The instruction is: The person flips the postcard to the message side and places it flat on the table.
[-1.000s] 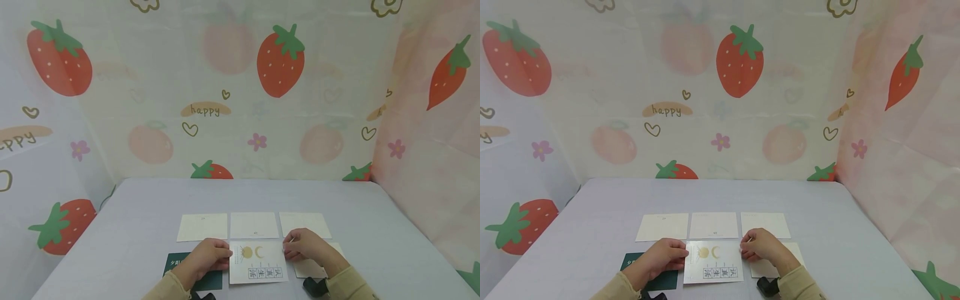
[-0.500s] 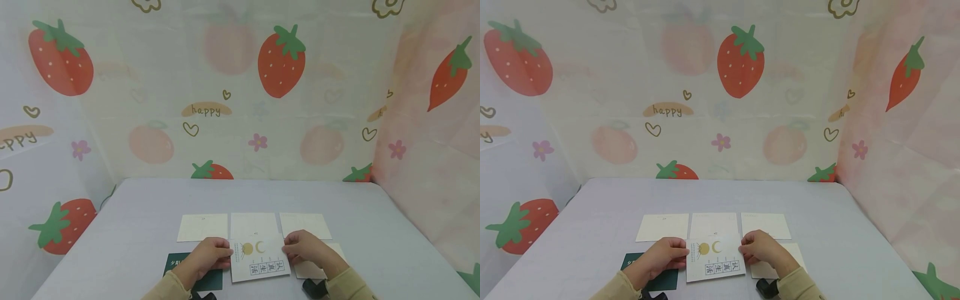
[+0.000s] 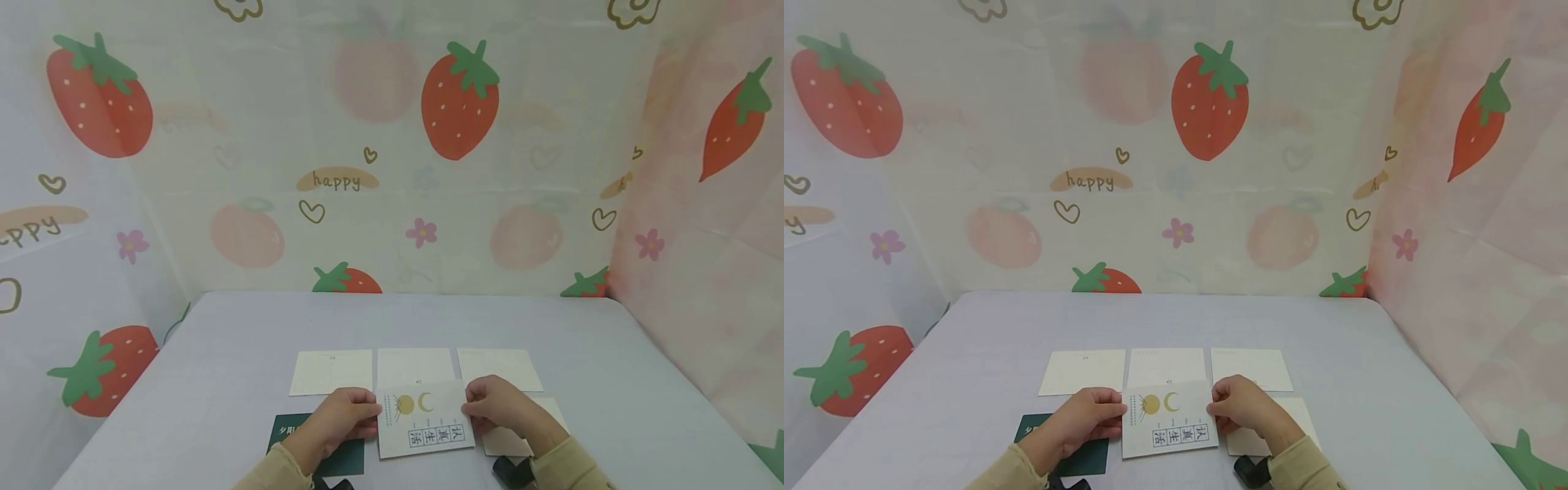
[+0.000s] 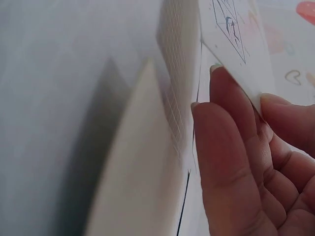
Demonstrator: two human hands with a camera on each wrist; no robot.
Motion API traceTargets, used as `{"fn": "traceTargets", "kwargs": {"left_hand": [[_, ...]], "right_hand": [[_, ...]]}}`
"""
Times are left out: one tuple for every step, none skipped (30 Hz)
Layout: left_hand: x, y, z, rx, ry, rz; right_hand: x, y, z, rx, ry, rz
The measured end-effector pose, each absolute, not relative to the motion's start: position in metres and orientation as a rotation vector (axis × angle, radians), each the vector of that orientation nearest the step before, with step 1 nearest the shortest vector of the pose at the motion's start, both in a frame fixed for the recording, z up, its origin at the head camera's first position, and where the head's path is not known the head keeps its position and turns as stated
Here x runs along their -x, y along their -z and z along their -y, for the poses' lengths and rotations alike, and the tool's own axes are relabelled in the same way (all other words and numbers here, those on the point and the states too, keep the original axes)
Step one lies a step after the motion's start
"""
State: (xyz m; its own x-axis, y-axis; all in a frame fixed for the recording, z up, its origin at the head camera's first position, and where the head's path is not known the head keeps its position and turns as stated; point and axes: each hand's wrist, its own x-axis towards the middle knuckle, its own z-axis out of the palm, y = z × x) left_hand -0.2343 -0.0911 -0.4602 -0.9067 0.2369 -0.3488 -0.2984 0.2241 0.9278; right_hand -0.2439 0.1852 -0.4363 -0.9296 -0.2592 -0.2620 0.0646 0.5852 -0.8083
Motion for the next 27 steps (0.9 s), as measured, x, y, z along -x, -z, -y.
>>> {"fn": "traceTargets", "kwargs": {"left_hand": [[0.2343,0.4601,0.091,0.058,-1.728,-2.082],[0.2342,0.4597,0.0911,0.058,-1.732,-2.077],[0.234,0.4592,0.0912,0.056,-1.736,-2.073],[0.2337,0.4586,0.0914,0.053,-1.739,-2.07],[0.2334,0.4579,0.0917,0.049,-1.741,-2.067],[0.233,0.4572,0.092,0.044,-1.744,-2.063],[0.2327,0.4565,0.0923,0.039,-1.745,-2.059],[0.2324,0.4558,0.0926,0.034,-1.749,-2.05],[0.2321,0.4552,0.0928,0.03,-1.751,-2.042],[0.2319,0.4549,0.093,0.026,-1.754,-2.032],[0.2317,0.4548,0.0931,0.023,-1.759,-2.021],[0.2316,0.4548,0.0931,0.022,-1.763,-2.012],[0.2315,0.4548,0.0931,0.019,-1.766,-2.005],[0.2313,0.4549,0.0931,0.016,-1.771,-1.999],[0.2311,0.455,0.0931,0.013,-1.774,-1.997],[0.231,0.4552,0.0931,0.008,-1.777,-1.997],[0.2309,0.4554,0.0931,0.004,-1.779,-1.999],[0.2307,0.4552,0.0932,-0.001,-1.78,-2.005],[0.2306,0.455,0.0934,-0.005,-1.783,-2.009],[0.2306,0.4547,0.0936,-0.008,-1.783,-2.014],[0.2307,0.4545,0.0939,-0.01,-1.784,-2.02],[0.2309,0.4543,0.0941,-0.01,-1.786,-2.024],[0.2311,0.4541,0.0945,-0.01,-1.786,-2.03],[0.2313,0.454,0.0949,-0.01,-1.789,-2.035],[0.2316,0.454,0.095,-0.013,-1.79,-2.04],[0.2318,0.4537,0.0954,-0.016,-1.79,-2.049],[0.2323,0.4536,0.0961,-0.021,-1.789,-2.06]], "right_hand": [[0.2441,0.4361,-0.1854,0.16,1.28,-2.463],[0.2444,0.436,-0.1857,0.159,1.28,-2.463],[0.2445,0.4356,-0.186,0.161,1.284,-2.461],[0.2445,0.4352,-0.1863,0.164,1.288,-2.458],[0.2447,0.435,-0.1865,0.165,1.291,-2.457],[0.2447,0.4346,-0.1865,0.166,1.294,-2.454],[0.2446,0.4341,-0.1865,0.166,1.297,-2.452],[0.2444,0.4336,-0.1865,0.165,1.3,-2.45],[0.2442,0.4329,-0.1863,0.163,1.305,-2.448],[0.2441,0.4323,-0.1862,0.162,1.309,-2.447],[0.2439,0.4316,-0.186,0.159,1.313,-2.447],[0.2436,0.4307,-0.1857,0.157,1.319,-2.447],[0.2433,0.4299,-0.1858,0.156,1.325,-2.448],[0.243,0.4291,-0.1857,0.152,1.331,-2.449],[0.2428,0.4284,-0.1858,0.15,1.337,-2.449],[0.2428,0.4281,-0.1858,0.148,1.341,-2.451],[0.2429,0.4277,-0.1858,0.146,1.346,-2.452],[0.2432,0.4276,-0.1859,0.144,1.35,-2.453],[0.2437,0.4277,-0.186,0.141,1.355,-2.454],[0.2441,0.4278,-0.1861,0.139,1.358,-2.456],[0.2447,0.4282,-0.1862,0.137,1.36,-2.457],[0.2452,0.4286,-0.1864,0.135,1.36,-2.459],[0.2456,0.4288,-0.1866,0.134,1.363,-2.458],[0.246,0.4292,-0.1869,0.133,1.362,-2.46],[0.2463,0.4294,-0.1873,0.133,1.362,-2.461],[0.2464,0.4294,-0.1875,0.136,1.361,-2.462],[0.2465,0.4293,-0.1879,0.14,1.361,-2.466]]}}
